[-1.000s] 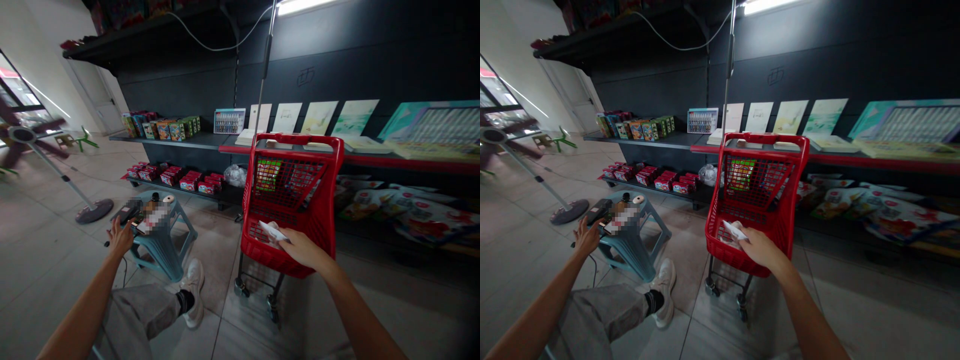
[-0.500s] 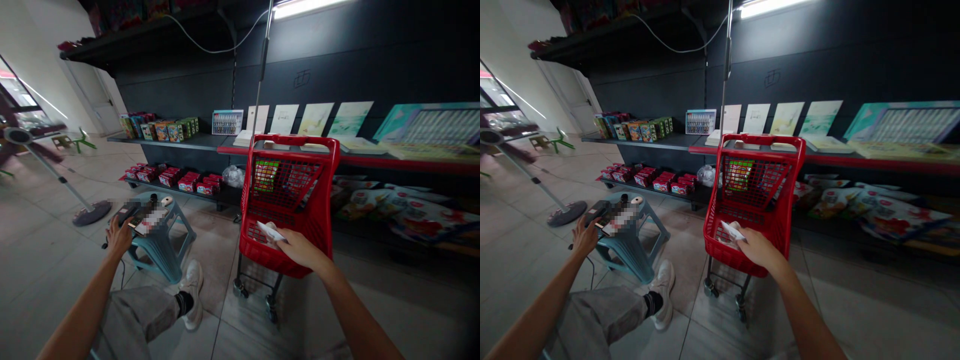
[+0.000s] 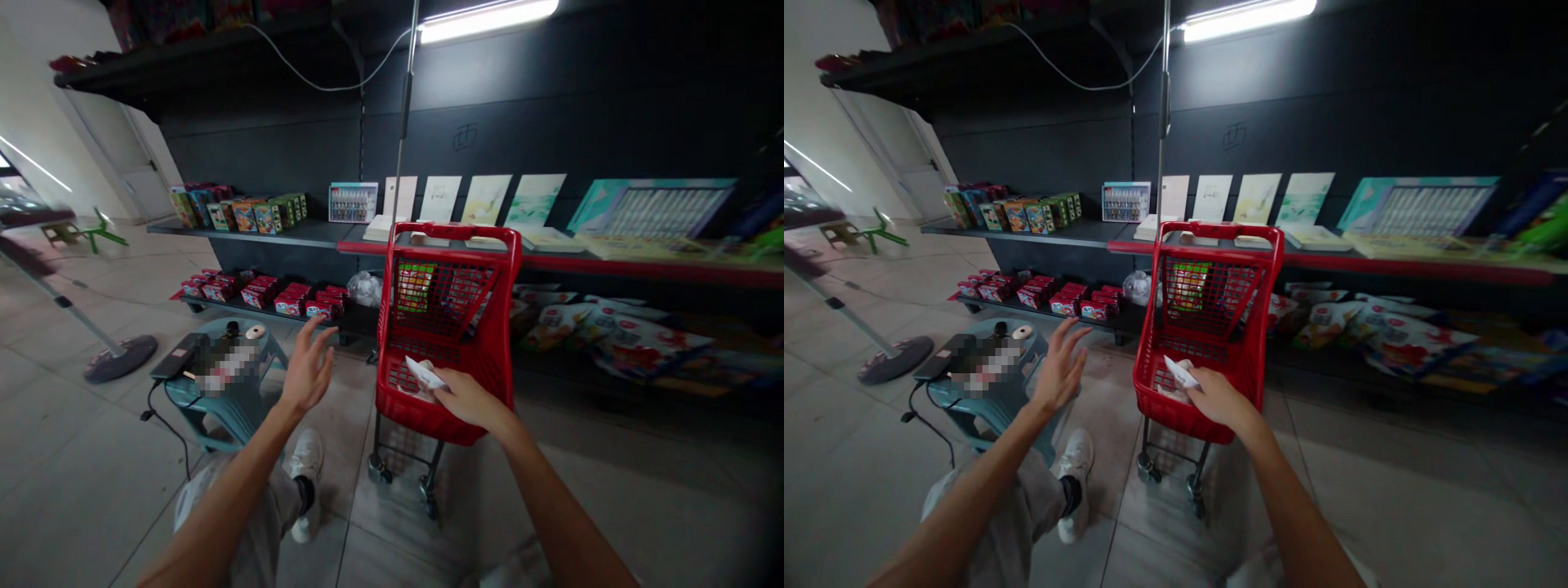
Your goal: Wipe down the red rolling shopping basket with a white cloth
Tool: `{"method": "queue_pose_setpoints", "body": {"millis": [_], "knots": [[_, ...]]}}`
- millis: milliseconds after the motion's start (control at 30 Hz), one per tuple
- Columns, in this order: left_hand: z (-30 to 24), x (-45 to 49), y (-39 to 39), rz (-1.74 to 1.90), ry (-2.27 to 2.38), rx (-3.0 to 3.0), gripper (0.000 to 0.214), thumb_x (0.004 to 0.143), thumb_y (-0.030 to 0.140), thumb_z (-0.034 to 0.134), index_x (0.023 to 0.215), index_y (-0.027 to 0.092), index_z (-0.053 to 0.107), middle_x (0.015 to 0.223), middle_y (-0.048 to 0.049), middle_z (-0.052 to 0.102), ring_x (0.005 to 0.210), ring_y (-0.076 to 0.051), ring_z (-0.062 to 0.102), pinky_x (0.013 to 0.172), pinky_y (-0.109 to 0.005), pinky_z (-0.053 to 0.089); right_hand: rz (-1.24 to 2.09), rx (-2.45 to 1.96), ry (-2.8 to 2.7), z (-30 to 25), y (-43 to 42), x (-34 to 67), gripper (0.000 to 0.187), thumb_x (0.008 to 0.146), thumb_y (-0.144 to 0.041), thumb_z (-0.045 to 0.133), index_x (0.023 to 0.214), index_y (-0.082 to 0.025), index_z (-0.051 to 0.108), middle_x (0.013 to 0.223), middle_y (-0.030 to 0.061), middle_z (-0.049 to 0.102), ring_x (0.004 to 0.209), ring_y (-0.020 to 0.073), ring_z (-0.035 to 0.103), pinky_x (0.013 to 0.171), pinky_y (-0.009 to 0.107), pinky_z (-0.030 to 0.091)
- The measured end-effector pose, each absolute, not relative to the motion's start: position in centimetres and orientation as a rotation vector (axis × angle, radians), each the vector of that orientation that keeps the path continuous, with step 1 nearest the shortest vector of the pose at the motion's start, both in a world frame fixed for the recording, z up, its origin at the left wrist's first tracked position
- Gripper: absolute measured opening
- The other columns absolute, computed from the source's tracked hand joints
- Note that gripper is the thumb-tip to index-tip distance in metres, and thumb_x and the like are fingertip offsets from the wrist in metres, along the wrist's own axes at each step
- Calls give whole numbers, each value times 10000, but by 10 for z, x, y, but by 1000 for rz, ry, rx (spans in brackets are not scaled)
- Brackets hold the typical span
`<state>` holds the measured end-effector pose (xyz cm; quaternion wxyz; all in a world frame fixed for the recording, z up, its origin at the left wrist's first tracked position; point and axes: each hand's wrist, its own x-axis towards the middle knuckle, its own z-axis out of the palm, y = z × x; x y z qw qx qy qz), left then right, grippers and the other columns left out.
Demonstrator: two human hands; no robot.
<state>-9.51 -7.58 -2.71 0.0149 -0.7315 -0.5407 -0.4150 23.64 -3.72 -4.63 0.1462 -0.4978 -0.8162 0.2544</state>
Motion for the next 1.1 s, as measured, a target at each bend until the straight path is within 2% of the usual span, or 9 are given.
{"method": "queue_pose_setpoints", "body": {"millis": [200, 300, 400, 500, 633, 700, 800, 933, 1100], "knots": [[-26, -10, -26, -1488, -1763, -2389, 437, 1000, 306, 443, 1421, 210, 510, 1583, -119, 368, 1470, -229, 384, 1216, -443, 360, 705, -1373, -2351, -50, -33, 240, 344, 836, -100, 493, 1110, -140, 697, 1171, 138, 720, 1036, 237, 670, 941, 304, 464], [-30, 23, -6, -1272, -1832, -2470, 452, 955, 260, 500, 1399, 187, 543, 1601, -137, 351, 1498, -245, 342, 1213, -445, 367, 661, -1346, -2379, -53, -33, 239, 291, 853, -117, 509, 1075, -142, 697, 1114, 129, 716, 997, 230, 660, 935, 312, 468], [-37, 44, 3, -858, -1860, -2528, 344, 904, 198, 533, 1220, 173, 667, 1541, -152, 454, 1556, -293, 207, 1188, -518, 385, 559, -1332, -2301, -57, -32, 240, 264, 863, -125, 518, 1054, -148, 698, 1079, 122, 693, 1005, 220, 649, 959, 317, 473], [-38, 52, 1, -662, -1805, -2438, 246, 890, 182, 537, 1058, 151, 714, 1490, -173, 518, 1565, -337, 159, 1202, -604, 317, 366, -1392, -2054, -63, -27, 245, 327, 844, -129, 537, 1138, -148, 679, 1160, 140, 658, 1084, 231, 636, 1008, 341, 472], [-29, 60, -16, -746, -1582, -2436, 288, 934, 240, 511, 1146, 164, 690, 1509, -141, 513, 1541, -314, 251, 1259, -579, 195, 150, -1463, -1823, -60, -9, 255, 383, 839, -173, 566, 1207, -134, 667, 1172, 153, 653, 1094, 262, 634, 993, 372, 497], [-26, 69, -30, -690, -1456, -2640, 327, 968, 305, 479, 1215, 194, 662, 1381, -115, 623, 1430, -273, 452, 1205, -494, 349, 92, -1457, -1802, -55, 9, 259, 443, 831, -165, 574, 1267, -143, 651, 1184, 144, 651, 1107, 261, 629, 1006, 368, 493], [-26, 84, -51, -434, -1384, -2925, 442, 1007, 486, 385, 1239, 226, 657, 1200, -102, 717, 1125, -267, 685, 969, -442, 550, 45, -1503, -1828, -45, 48, 264, 502, 820, -141, 582, 1320, -138, 633, 1193, 145, 636, 1106, 265, 621, 1022, 374, 482], [-22, 94, -61, -177, -1440, -3063, 725, 956, 732, 228, 1201, 237, 699, 1104, -120, 757, 994, -321, 733, 841, -484, 582, 72, -1701, -1829, -37, 102, 264, 521, 865, -127, 556, 1385, -125, 597, 1196, 173, 601, 1103, 280, 611, 1002, 369, 472], [-17, 101, -53, 285, -1499, -3090, 871, 765, 904, 401, 1069, 183, 784, 985, -199, 772, 967, -382, 738, 835, -508, 582, 200, -2033, -1771, -52, 138, 254, 641, 927, -52, 450, 1534, -260, 449, 1329, 171, 546, 1178, 268, 590, 976, 353, 459]]}}
